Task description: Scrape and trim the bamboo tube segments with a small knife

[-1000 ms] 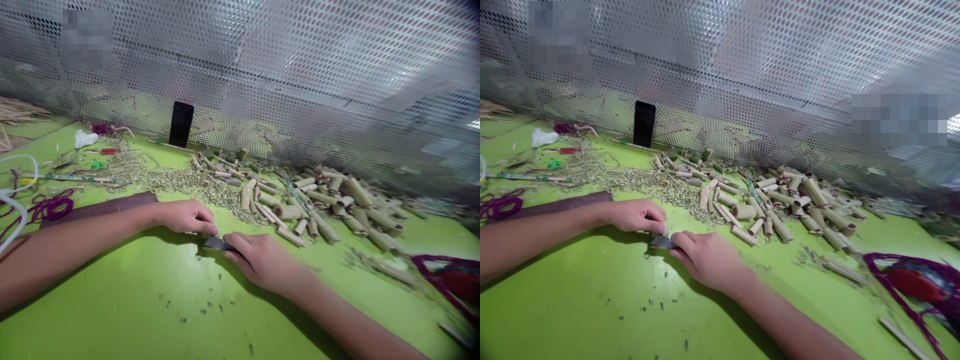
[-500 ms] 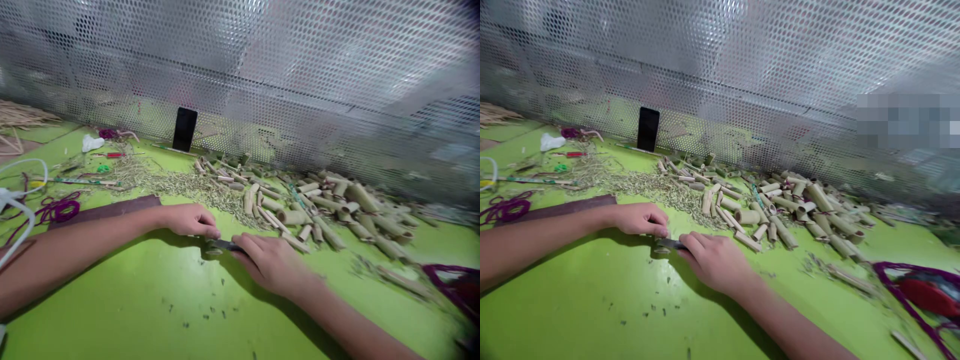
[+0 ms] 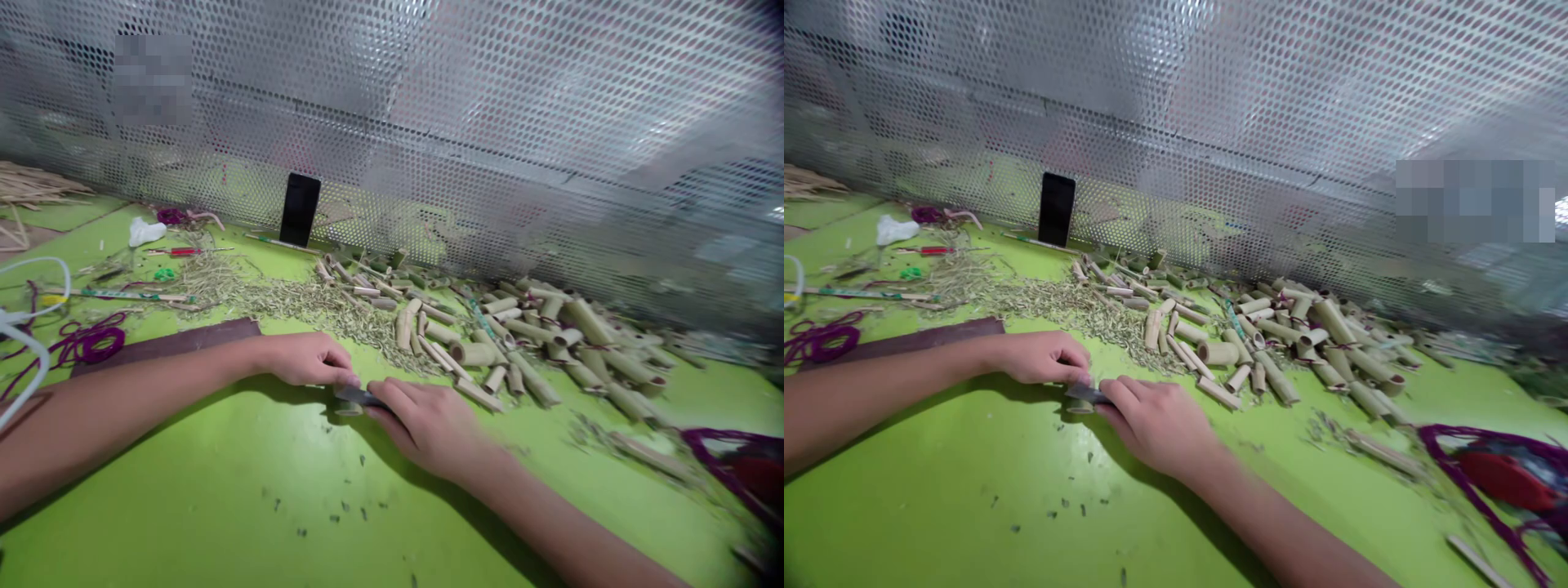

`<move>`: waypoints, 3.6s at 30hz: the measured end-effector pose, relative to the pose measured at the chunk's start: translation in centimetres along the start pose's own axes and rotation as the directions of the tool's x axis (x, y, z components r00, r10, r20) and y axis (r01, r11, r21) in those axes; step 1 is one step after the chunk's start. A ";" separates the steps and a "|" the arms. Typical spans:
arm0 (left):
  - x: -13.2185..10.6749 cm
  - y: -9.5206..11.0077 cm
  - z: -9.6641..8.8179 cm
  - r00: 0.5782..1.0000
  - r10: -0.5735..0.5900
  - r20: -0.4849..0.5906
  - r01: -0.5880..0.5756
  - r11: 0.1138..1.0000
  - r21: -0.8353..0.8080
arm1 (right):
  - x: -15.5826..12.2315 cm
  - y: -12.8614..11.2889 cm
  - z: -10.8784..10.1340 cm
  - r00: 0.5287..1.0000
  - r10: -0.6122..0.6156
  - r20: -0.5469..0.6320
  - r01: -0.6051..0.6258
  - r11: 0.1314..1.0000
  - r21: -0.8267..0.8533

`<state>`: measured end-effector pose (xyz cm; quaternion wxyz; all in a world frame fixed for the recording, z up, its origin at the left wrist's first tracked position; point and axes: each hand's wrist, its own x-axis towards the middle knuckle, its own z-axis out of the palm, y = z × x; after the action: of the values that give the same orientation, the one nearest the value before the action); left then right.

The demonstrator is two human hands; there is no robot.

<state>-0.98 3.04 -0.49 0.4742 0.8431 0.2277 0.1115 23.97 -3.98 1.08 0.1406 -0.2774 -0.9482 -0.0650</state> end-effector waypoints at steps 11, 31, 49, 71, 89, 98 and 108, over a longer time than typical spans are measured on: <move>-0.1 0.4 0.2 1.000 -0.022 -0.012 0.022 1.000 0.021 | 0.0 -0.2 -0.3 0.994 0.063 0.085 -0.066 0.997 0.039; 0.0 0.6 0.1 0.997 -0.077 -0.015 0.077 0.995 0.061 | -0.5 0.8 -0.3 1.000 0.019 0.005 -0.019 0.999 0.047; -0.1 0.5 0.2 0.999 -0.046 -0.029 0.047 0.998 0.034 | -0.3 -0.7 -0.4 0.983 0.082 0.162 -0.108 0.981 0.161; 0.2 0.2 0.2 0.999 -0.022 -0.023 0.023 0.999 0.029 | 0.3 -0.3 -0.2 0.999 0.032 0.004 -0.032 0.999 0.023; -0.5 0.1 0.1 1.000 -0.011 -0.025 0.011 1.000 -0.018 | -0.6 0.2 -0.9 0.959 0.118 0.259 -0.180 0.956 0.230; -0.4 0.3 0.1 1.000 -0.020 -0.021 0.020 1.000 0.008 | 0.0 -0.5 -0.3 0.972 0.129 0.197 -0.163 0.972 0.169; -0.6 0.0 -0.2 1.000 -0.015 -0.027 0.015 0.999 -0.029 | -1.3 -0.5 -1.4 0.980 0.067 0.187 -0.106 0.973 0.207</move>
<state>-1.57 2.84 -0.35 0.4840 0.8329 0.2387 0.1226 25.03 -5.33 2.00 0.0871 -0.3064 -0.9454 0.0695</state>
